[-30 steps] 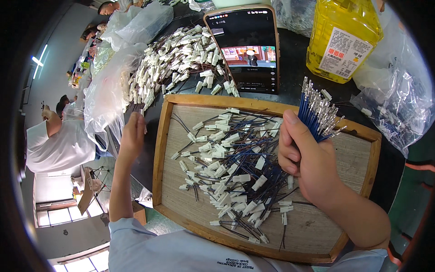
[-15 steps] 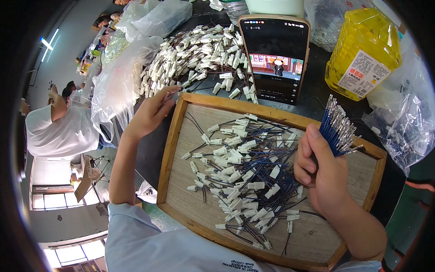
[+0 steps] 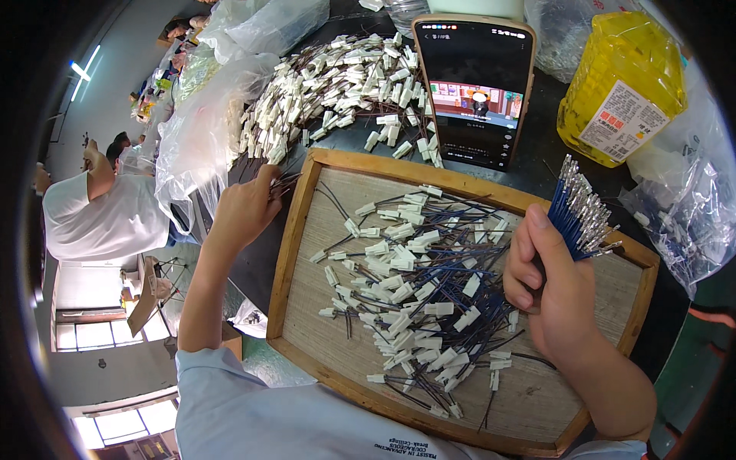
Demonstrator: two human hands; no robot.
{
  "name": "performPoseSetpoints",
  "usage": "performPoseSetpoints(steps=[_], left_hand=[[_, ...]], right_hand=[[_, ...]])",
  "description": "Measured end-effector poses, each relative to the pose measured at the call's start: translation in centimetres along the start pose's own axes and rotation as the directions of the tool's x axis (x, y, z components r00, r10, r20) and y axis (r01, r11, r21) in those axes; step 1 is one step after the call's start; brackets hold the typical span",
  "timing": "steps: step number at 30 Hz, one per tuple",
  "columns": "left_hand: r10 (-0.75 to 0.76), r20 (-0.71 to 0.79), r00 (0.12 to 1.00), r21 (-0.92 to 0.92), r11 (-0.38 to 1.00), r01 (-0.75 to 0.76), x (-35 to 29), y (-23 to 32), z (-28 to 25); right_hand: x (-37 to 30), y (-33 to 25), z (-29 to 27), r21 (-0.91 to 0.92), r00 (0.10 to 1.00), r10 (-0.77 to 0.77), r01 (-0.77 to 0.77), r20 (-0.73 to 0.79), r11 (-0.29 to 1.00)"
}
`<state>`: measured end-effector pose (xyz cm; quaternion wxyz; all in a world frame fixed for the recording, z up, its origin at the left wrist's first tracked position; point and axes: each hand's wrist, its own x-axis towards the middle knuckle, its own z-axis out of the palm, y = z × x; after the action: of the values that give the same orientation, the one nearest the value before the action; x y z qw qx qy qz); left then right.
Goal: The person assembles small electrical connectors and wires by hand at a workshop table.
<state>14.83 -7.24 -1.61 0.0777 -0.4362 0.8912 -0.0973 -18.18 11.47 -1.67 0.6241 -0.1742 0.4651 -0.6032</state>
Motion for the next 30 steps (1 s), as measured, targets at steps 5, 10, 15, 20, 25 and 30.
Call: performPoseSetpoints(steps=[5, 10, 15, 20, 25, 30], left_hand=[[-0.004, 0.13, 0.991, -0.248, 0.968, 0.036, -0.6, -1.3, -0.8], [0.012, 0.055, 0.998, -0.484, 0.875, 0.016, -0.6, -2.3, -2.2], [-0.207, 0.057, 0.977, -0.757, 0.629, 0.178, 0.4, -1.2, -2.2], [-0.272, -0.162, 0.949, -0.749, 0.659, 0.062, 1.1, -1.8, -0.7], [0.004, -0.169, 0.986, -0.448, 0.891, -0.08, 1.0, -1.9, -0.5], [0.12, -0.146, 0.982, -0.063, 0.989, -0.13, 0.1, 0.0, -0.5]], right_hand=[[0.0, 0.0, 0.0, 0.01, 1.0, -0.013, 0.014, -0.023, 1.0], [0.0, 0.0, 0.1, -0.001, 1.0, -0.005, 0.005, -0.016, 1.0], [0.0, 0.0, -0.1, -0.003, 1.0, -0.012, 0.012, -0.014, 1.0], [0.0, -0.1, -0.1, 0.0, 1.0, -0.006, 0.006, -0.004, 1.0], [0.0, -0.2, -0.1, 0.003, 1.0, -0.001, 0.001, -0.007, 1.0], [0.1, -0.1, -0.2, 0.001, 1.0, -0.007, 0.007, 0.002, 1.0]])
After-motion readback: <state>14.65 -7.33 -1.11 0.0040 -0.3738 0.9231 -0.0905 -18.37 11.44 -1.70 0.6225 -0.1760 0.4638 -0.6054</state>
